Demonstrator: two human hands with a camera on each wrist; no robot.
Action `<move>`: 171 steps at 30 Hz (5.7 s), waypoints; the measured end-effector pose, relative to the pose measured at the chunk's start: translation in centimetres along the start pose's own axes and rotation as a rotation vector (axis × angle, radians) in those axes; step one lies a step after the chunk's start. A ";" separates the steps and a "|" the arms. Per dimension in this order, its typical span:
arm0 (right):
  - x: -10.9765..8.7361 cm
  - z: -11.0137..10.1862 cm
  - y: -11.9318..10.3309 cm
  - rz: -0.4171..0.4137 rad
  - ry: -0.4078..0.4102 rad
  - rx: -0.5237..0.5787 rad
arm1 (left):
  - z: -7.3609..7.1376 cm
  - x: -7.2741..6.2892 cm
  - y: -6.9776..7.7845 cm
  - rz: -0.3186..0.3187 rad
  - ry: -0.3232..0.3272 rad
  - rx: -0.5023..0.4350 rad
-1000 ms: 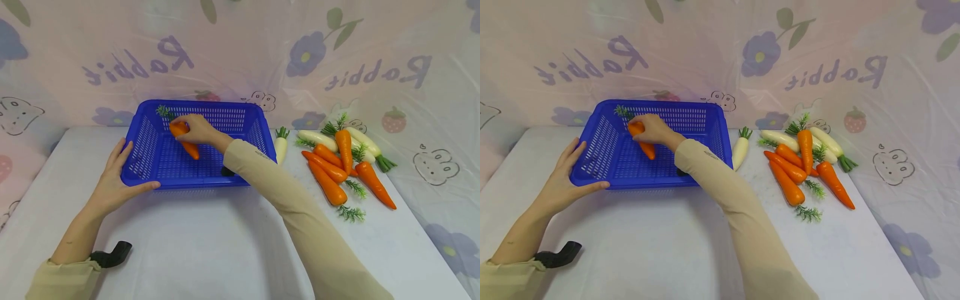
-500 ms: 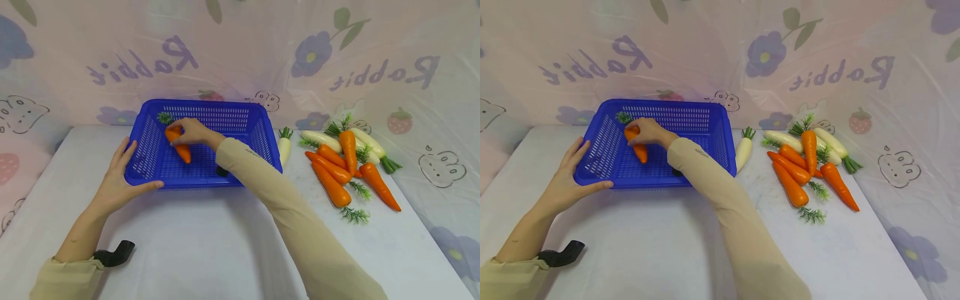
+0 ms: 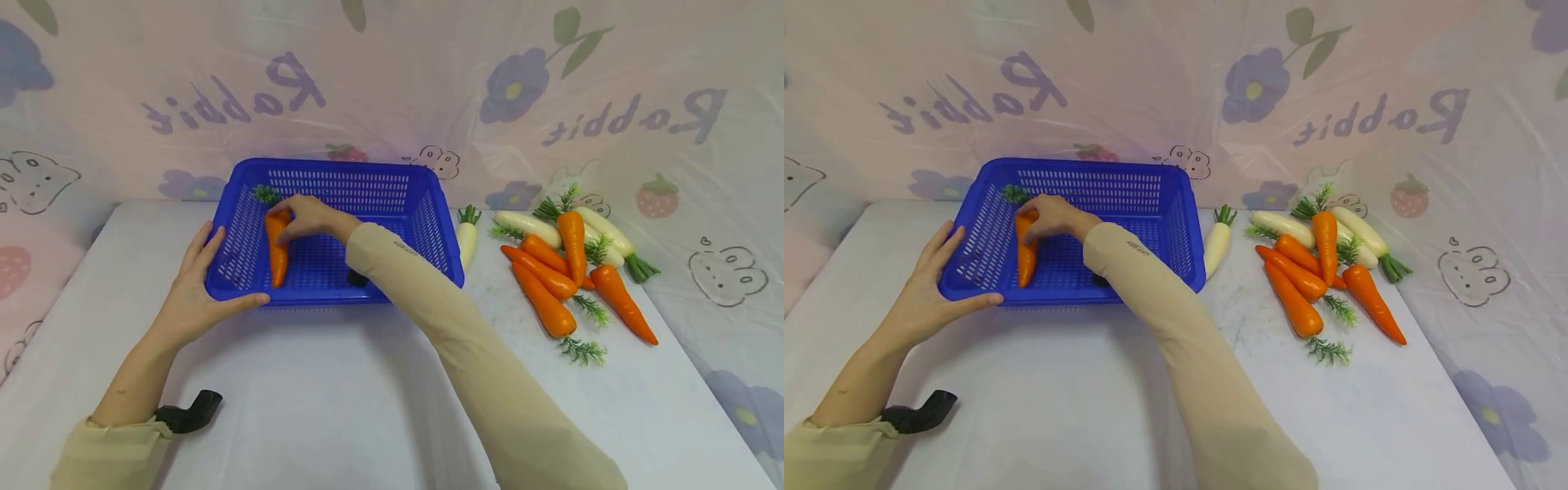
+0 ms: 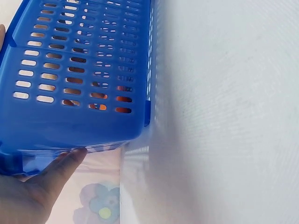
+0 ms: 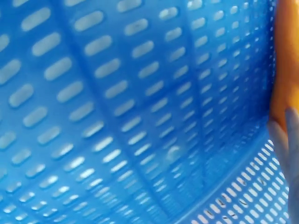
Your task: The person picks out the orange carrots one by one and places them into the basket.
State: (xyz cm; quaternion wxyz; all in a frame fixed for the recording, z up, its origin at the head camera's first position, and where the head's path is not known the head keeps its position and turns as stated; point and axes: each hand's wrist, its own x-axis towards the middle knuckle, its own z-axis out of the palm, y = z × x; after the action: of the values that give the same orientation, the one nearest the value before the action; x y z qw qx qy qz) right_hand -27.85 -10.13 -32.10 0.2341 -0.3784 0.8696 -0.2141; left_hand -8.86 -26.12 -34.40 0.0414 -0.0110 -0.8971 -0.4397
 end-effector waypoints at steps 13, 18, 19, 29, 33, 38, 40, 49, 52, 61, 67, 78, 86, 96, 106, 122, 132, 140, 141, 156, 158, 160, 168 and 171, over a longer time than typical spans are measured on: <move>-0.6 -0.6 -0.1 -0.006 -0.115 0.011 | 0.2 -0.1 0.1 0.004 0.005 0.001; -1.6 -1.8 -0.5 -0.048 -0.076 0.040 | 0.1 -0.2 0.1 -0.003 0.003 0.008; -2.0 -2.1 -0.6 -0.056 -0.067 0.058 | 0.1 -0.2 0.1 -0.004 0.003 0.009; -5.8 -4.1 -1.8 -0.137 -0.007 0.218 | 0.1 -0.2 0.3 -0.019 -0.004 0.001; -6.6 -4.4 -2.0 -0.158 0.009 0.217 | 0.1 -0.2 0.2 -0.021 -0.003 0.006; -7.2 -4.7 -2.1 -0.178 0.029 0.198 | 0.2 -0.1 0.2 -0.010 -0.004 0.008; -7.5 -4.8 -2.2 -0.185 0.034 0.196 | 0.1 -0.2 0.3 -0.009 -0.005 0.008; -8.8 -5.3 -2.5 -0.202 0.050 0.202 | 0.1 -0.4 0.5 -0.021 -0.007 0.005; -9.4 -5.5 -2.5 -0.198 0.063 0.182 | 0.1 -0.4 0.4 -0.012 -0.005 0.010; -11.3 -6.2 -2.1 -0.209 0.125 0.157 | 0.1 -0.2 0.4 -0.018 -0.011 0.013; -13.1 -6.2 -1.4 -0.211 0.147 0.159 | 0.3 -0.3 0.2 -0.024 -0.011 0.015; -16.2 -6.0 0.4 -0.184 0.196 0.180 | 0.2 -0.3 0.0 -0.020 -0.007 0.020; -18.2 -6.0 2.0 -0.141 0.249 0.201 | 0.2 -0.3 0.2 -0.012 -0.007 0.007; -19.5 -5.9 4.3 -0.104 0.267 0.227 | 0.4 -0.3 0.2 -0.011 -0.006 0.016; -21.0 -5.8 6.8 -0.102 0.330 0.247 | 0.3 -0.1 0.2 -0.011 -0.005 0.015; -23.1 -6.2 10.6 -0.038 0.467 0.236 | 0.2 -0.4 0.1 -0.006 0.000 0.017; -24.5 -6.5 13.0 0.052 0.546 0.284 | 0.1 -0.4 0.2 0.003 0.000 0.016; -26.1 -7.4 14.9 0.103 0.580 0.304 | 0.1 -0.4 0.1 0.000 0.002 0.026; -26.3 -7.4 15.1 0.111 0.585 0.308 | 0.1 -0.4 0.1 -0.001 0.002 0.026; -28.9 -8.8 17.9 0.204 0.667 0.323 | 0.0 -0.3 0.1 0.015 0.007 0.032; -29.1 -8.9 18.2 0.210 0.664 0.331 | 0.0 -0.3 0.1 0.015 0.009 0.034; -29.4 -9.0 18.6 0.225 0.662 0.334 | 0.1 -0.3 0.1 0.014 0.009 0.031; -30.9 -9.3 19.8 0.317 0.661 0.283 | 0.2 -0.2 0.0 0.009 0.006 0.038; -31.4 -9.3 20.2 0.344 0.654 0.256 | 0.2 -0.3 0.0 0.008 0.007 0.037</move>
State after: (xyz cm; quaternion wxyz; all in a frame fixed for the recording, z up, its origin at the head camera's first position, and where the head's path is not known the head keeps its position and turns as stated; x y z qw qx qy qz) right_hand -25.43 28.09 -28.10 0.0225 -0.1067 0.9153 -0.3876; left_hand -8.62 -25.97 -34.50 0.0465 -0.0122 -0.9050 -0.4228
